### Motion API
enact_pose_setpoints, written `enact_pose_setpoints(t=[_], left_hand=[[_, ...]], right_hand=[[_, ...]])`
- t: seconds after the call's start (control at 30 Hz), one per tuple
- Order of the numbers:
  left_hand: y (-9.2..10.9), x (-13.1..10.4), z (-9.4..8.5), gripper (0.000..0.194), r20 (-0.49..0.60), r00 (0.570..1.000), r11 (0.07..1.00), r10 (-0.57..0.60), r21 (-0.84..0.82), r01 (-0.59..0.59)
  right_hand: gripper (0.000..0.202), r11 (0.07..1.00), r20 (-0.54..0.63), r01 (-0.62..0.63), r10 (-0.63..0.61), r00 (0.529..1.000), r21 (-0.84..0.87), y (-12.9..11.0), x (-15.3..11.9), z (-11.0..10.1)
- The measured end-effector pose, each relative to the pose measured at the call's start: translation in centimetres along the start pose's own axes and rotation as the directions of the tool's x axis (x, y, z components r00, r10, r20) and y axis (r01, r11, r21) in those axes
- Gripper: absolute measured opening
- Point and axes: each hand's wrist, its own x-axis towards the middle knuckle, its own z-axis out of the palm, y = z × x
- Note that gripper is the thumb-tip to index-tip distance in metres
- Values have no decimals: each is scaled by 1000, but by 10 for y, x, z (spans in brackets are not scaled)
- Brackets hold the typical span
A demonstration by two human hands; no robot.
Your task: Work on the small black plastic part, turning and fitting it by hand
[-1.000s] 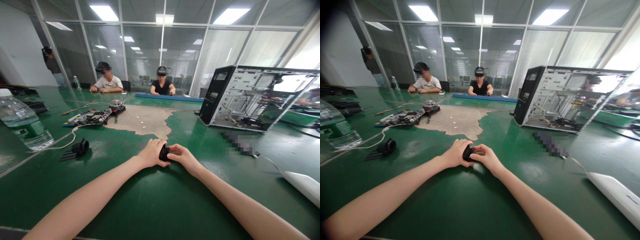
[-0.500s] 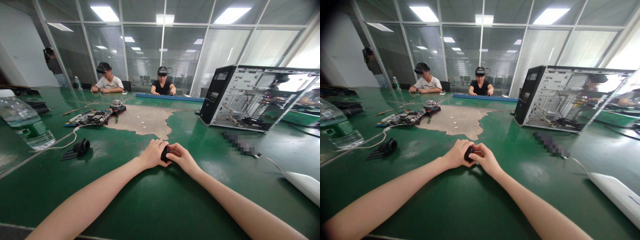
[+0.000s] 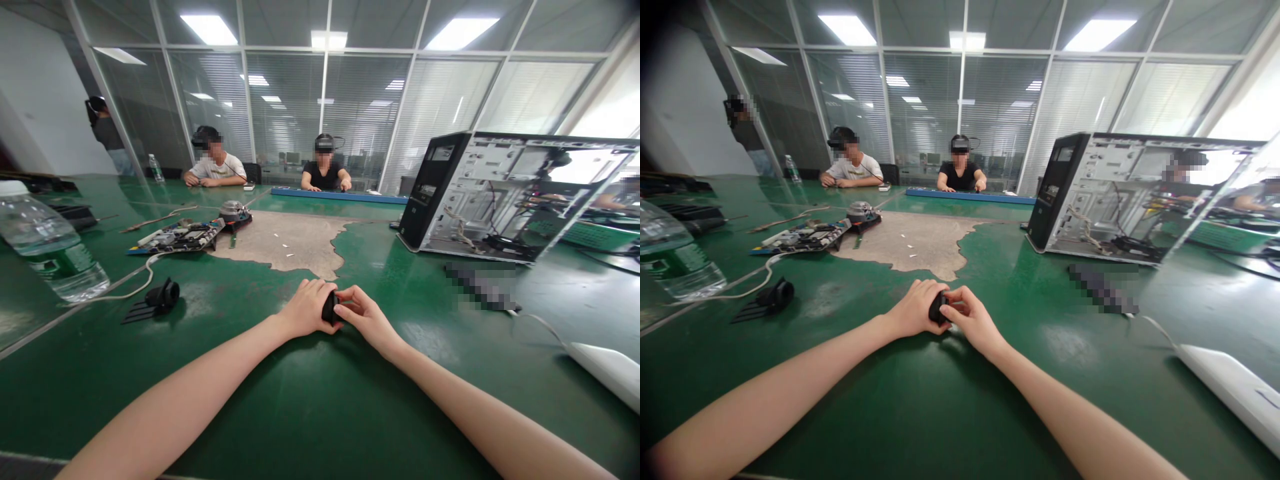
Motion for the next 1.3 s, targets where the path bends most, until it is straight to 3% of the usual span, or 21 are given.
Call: enact_pose_setpoints(t=[0.5,0.7,0.9,1.03,1.3], left_hand=[[0,2,0,53,1,1000,1000,1,-9,-1],[-1,1,0,57,5,1000,1000,16,-22,-15],[-1,2,-1,55,4,1000,1000,17,0,-17],[0,2,-1,52,7,1000,1000,10,1,-10],[2,1,-2,50,-4,1000,1000,0,3,0]], right_hand=[[27,998,47,-63,61,997,30,-4,-3,0],[19,1000,15,-23,23,1000,13,1,-1,1],[27,998,-12,-56,56,998,-8,1,0,0],[28,995,35,-99,98,995,20,-2,0,0],[31,997,55,-54,51,997,57,-3,-3,0]])
